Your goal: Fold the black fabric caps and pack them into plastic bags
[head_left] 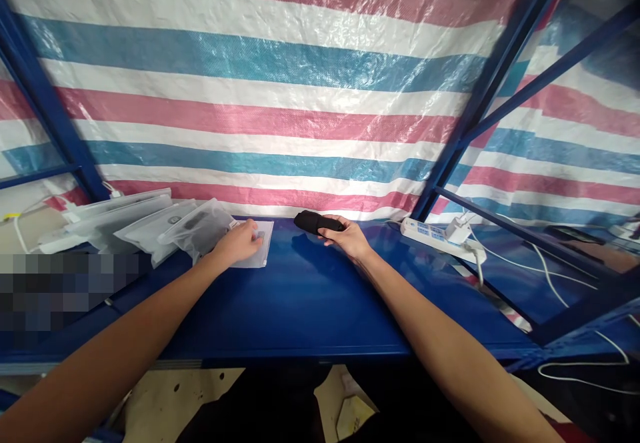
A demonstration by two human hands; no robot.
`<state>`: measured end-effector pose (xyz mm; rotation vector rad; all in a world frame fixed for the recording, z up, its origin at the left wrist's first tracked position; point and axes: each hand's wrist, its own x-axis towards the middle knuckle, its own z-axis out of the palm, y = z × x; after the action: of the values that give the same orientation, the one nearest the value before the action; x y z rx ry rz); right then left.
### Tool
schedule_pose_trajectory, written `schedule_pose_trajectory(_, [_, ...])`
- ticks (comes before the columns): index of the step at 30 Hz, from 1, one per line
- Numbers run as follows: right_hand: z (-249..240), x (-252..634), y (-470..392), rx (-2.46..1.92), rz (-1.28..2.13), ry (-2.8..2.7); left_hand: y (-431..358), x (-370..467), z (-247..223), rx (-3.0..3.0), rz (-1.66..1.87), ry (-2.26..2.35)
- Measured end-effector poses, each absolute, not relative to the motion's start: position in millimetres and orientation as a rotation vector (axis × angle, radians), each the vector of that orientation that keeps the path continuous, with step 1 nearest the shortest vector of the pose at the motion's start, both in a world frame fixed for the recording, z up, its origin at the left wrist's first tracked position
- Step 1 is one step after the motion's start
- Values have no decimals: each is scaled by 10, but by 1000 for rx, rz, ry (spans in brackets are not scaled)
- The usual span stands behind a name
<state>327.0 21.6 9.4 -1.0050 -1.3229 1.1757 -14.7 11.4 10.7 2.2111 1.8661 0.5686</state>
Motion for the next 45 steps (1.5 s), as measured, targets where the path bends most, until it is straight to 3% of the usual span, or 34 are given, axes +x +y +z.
schedule_pose_trajectory(18, [39,3197,203,-922,1180,-1474,130,-67,53,2369,652,1656])
schedule_pose_trajectory(29, [168,3118,75,-802,1158,-1439,118,-49,63,2592,954,1477])
schedule_pose_trajectory(37, [250,2897,-182,-630,1265,-1543,47,129,190,2489,1188,1803])
schedule_pose_trajectory(41, [167,2815,-167,-756,1103,-1603,-1,222,151,2555,1251,1744])
schedule_pose_trajectory(45, [102,2808,-134,-905,626,-1706,-66,368,119,2642,1344,1571])
